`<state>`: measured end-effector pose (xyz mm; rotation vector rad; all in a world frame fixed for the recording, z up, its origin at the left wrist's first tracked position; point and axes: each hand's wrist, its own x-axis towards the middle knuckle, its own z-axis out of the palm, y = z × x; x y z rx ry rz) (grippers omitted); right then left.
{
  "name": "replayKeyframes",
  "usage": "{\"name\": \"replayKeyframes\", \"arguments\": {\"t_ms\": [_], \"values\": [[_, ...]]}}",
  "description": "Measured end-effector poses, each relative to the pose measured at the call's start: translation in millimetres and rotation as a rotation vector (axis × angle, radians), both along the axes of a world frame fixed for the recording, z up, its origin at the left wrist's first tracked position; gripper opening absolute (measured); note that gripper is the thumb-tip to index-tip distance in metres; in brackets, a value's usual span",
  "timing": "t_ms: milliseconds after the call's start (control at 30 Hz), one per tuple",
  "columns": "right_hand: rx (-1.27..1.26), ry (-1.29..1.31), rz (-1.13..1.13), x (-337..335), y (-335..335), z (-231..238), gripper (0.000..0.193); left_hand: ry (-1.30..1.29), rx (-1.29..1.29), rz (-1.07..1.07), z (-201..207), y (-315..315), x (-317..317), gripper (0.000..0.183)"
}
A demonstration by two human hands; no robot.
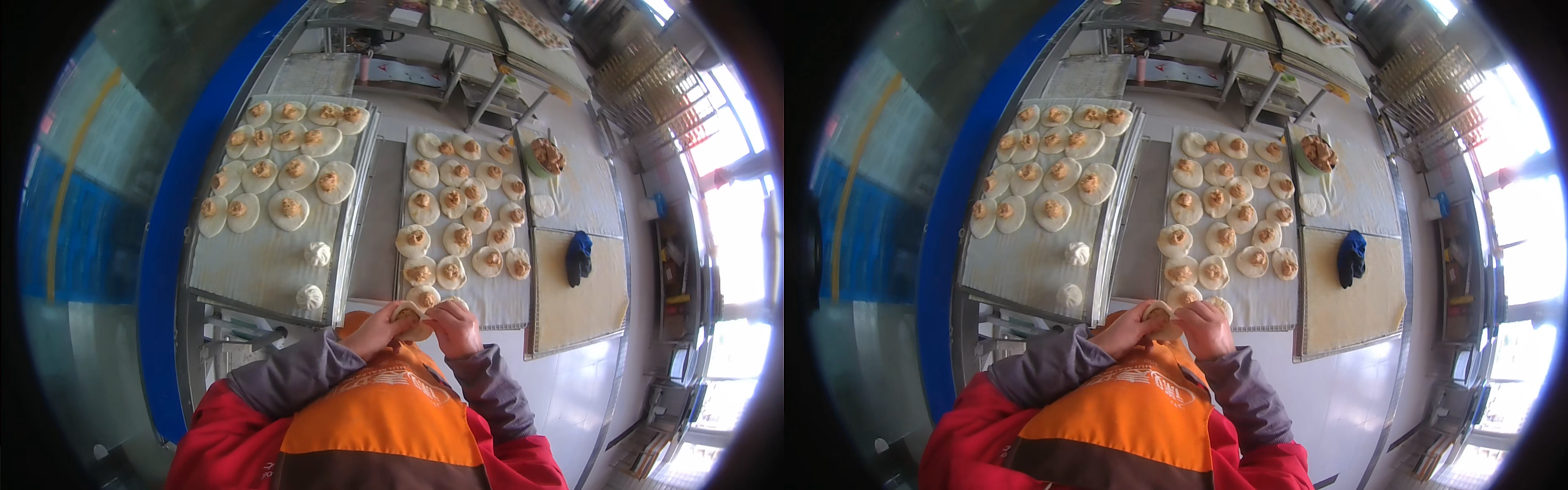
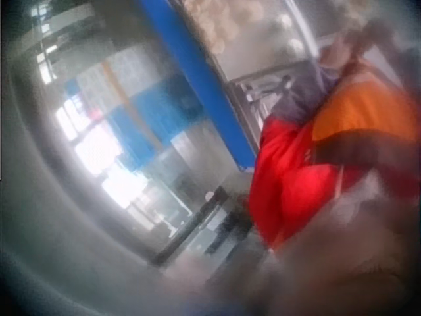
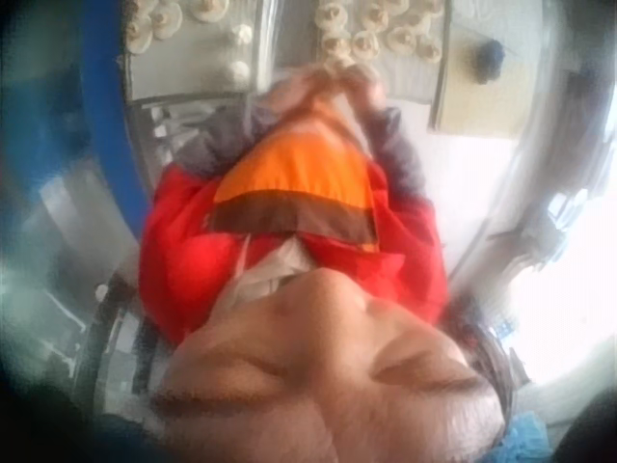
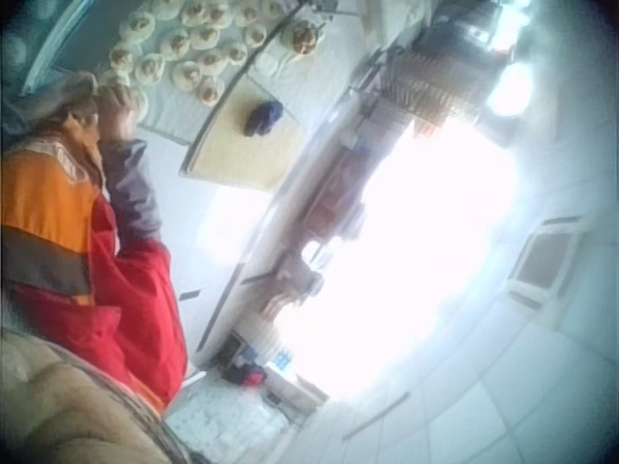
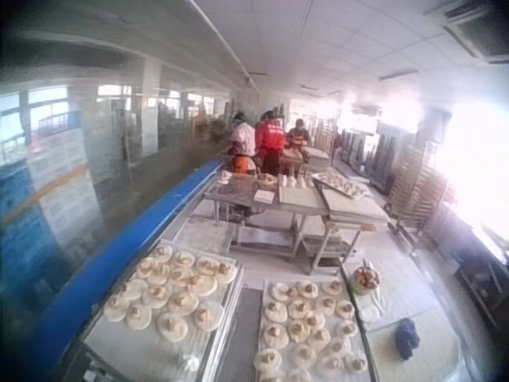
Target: The person assembles buns by hand along a production line. They pick dough discs from a conveyor, place filling on each, fold and seal the edges, then arrange the finished buns on trays. Other workers perform similar steps nearby.
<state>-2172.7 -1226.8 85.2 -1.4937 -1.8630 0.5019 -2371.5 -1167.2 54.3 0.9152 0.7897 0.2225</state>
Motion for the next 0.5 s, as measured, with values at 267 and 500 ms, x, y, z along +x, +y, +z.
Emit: {"name": "replayKeyframes", "arguments": {"t_ms": [267, 500], "values": [[-0.063, -0.047, 0.092, -33, 12, 4, 0.013, -0.045, 0.146, -0.044, -47, 5, -22, 0.022], [-0.261, 0.08, 0.058, -43, 24, 9, 0.014, -0.075, 0.306, -0.115, -41, 20, -31, 0.032]]}}
